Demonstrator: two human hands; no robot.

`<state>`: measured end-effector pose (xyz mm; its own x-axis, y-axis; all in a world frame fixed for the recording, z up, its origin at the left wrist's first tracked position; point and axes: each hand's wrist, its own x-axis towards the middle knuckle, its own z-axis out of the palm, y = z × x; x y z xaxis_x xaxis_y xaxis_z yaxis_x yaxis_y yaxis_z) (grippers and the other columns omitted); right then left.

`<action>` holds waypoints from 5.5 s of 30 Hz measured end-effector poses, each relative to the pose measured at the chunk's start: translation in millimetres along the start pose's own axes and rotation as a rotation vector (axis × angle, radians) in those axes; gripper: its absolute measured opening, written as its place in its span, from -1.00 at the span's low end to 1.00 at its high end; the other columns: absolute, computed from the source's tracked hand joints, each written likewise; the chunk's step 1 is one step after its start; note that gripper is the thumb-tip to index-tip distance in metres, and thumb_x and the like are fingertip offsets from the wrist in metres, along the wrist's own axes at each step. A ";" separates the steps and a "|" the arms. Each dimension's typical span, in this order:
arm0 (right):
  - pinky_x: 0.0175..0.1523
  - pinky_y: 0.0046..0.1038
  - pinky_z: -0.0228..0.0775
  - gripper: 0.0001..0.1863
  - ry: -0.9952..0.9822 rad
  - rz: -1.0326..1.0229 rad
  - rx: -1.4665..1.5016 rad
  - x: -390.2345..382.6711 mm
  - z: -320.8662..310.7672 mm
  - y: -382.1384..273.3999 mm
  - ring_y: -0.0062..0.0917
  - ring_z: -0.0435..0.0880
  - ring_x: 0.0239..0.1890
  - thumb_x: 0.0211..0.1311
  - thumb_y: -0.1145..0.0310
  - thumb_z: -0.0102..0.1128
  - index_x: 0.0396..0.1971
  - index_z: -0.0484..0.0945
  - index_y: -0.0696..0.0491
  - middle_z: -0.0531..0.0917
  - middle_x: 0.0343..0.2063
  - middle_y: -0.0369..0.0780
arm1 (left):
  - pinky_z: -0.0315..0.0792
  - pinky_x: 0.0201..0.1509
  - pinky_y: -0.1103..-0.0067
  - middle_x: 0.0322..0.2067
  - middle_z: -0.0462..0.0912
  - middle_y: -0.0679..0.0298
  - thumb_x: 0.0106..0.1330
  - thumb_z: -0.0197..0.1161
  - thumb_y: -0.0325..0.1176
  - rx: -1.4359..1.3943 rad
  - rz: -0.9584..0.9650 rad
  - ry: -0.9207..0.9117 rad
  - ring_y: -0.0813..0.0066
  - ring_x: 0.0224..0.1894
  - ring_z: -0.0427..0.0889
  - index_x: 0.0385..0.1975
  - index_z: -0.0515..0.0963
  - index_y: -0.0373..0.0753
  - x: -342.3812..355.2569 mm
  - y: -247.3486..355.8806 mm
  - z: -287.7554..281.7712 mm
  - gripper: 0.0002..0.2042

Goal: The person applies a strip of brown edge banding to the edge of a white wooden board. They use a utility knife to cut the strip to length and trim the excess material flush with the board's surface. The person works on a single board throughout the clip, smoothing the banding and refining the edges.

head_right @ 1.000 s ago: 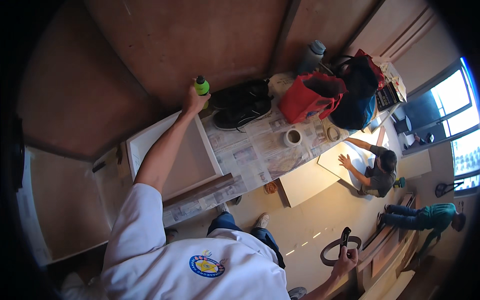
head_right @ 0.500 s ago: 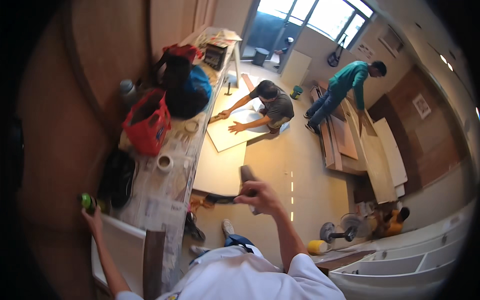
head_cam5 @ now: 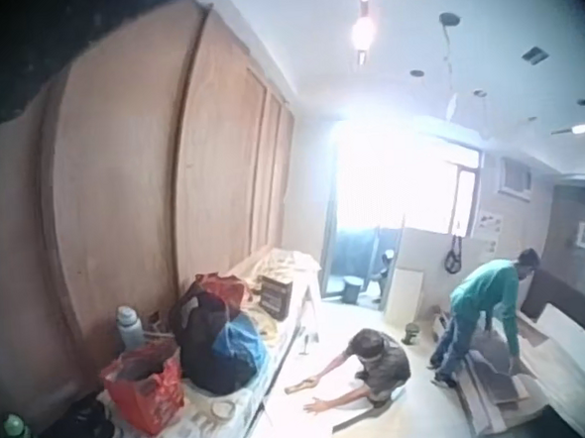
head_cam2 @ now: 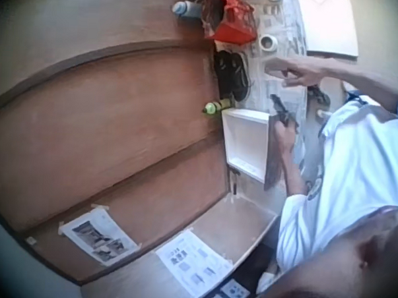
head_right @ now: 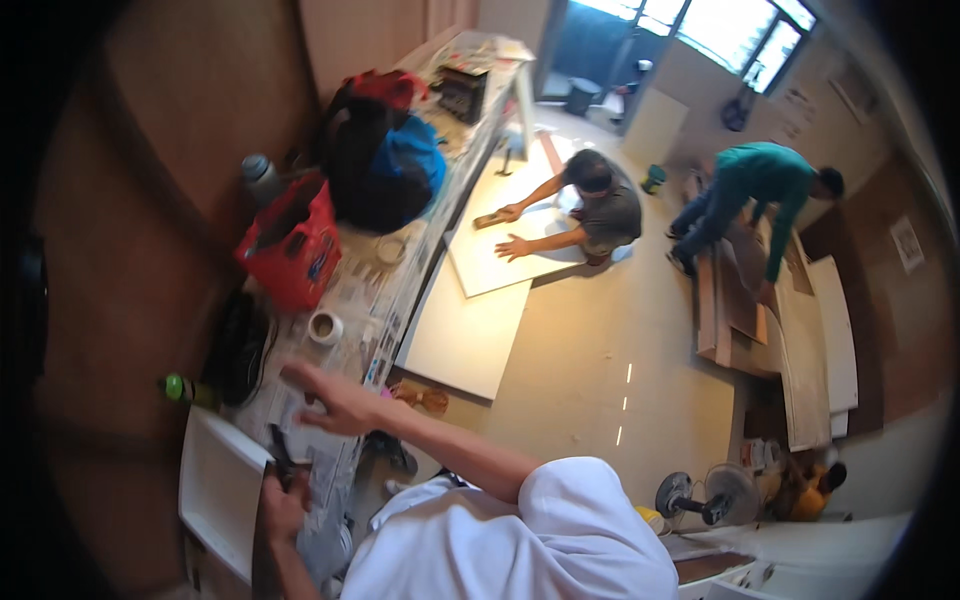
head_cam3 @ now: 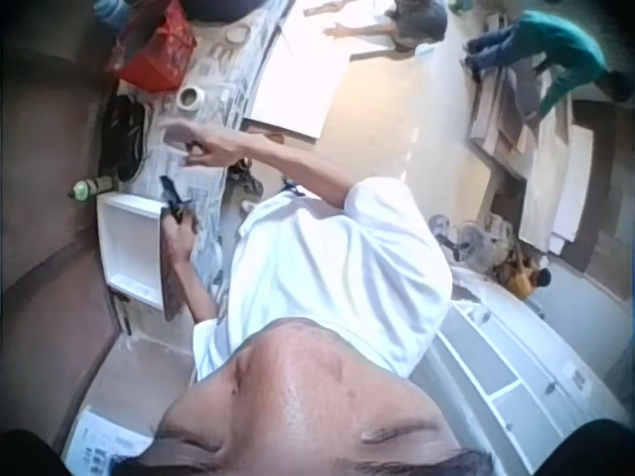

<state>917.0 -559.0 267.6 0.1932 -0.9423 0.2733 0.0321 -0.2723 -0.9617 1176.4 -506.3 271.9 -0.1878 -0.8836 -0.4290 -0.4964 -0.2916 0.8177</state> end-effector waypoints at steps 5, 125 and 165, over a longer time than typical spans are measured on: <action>0.02 -0.14 0.51 -0.57 0.104 0.165 -0.246 25.6 -19.3 99.6 -0.07 0.72 -0.13 0.46 0.27 0.18 0.23 0.47 0.13 0.71 -0.19 0.09 | 0.21 -0.55 0.64 -0.59 0.43 0.40 0.53 0.26 -0.14 -0.424 0.007 0.441 0.66 -0.61 0.38 -0.17 0.48 -0.24 -39.6 -28.1 -8.0 -0.73; -0.27 -0.15 0.49 -0.64 -0.268 0.325 -0.652 -79.6 -11.1 68.0 -0.17 0.68 -0.41 0.30 -0.02 0.32 -0.40 0.74 0.00 0.66 -0.50 -0.20 | 0.67 -0.20 0.55 -0.38 0.79 0.09 0.45 0.24 -0.51 0.261 -0.068 0.186 0.44 -0.30 0.82 -0.20 0.65 -0.49 21.8 -28.7 34.3 -0.86; -0.25 -0.12 0.50 -0.69 0.055 0.497 -0.865 -123.4 84.4 28.6 -0.14 0.69 -0.29 0.32 0.07 0.34 -0.32 0.62 0.04 0.68 -0.40 -0.14 | 0.59 -0.35 0.61 -0.49 0.74 0.22 0.38 0.37 -0.49 0.219 0.235 0.465 0.59 -0.46 0.72 -0.27 0.64 -0.41 33.1 -87.7 -72.6 -0.90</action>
<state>976.8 -434.1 204.4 -0.0555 -0.9894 -0.1339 -0.7692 0.1279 -0.6260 1275.3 -536.7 213.9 0.0546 -0.9985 0.0100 -0.6596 -0.0286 0.7510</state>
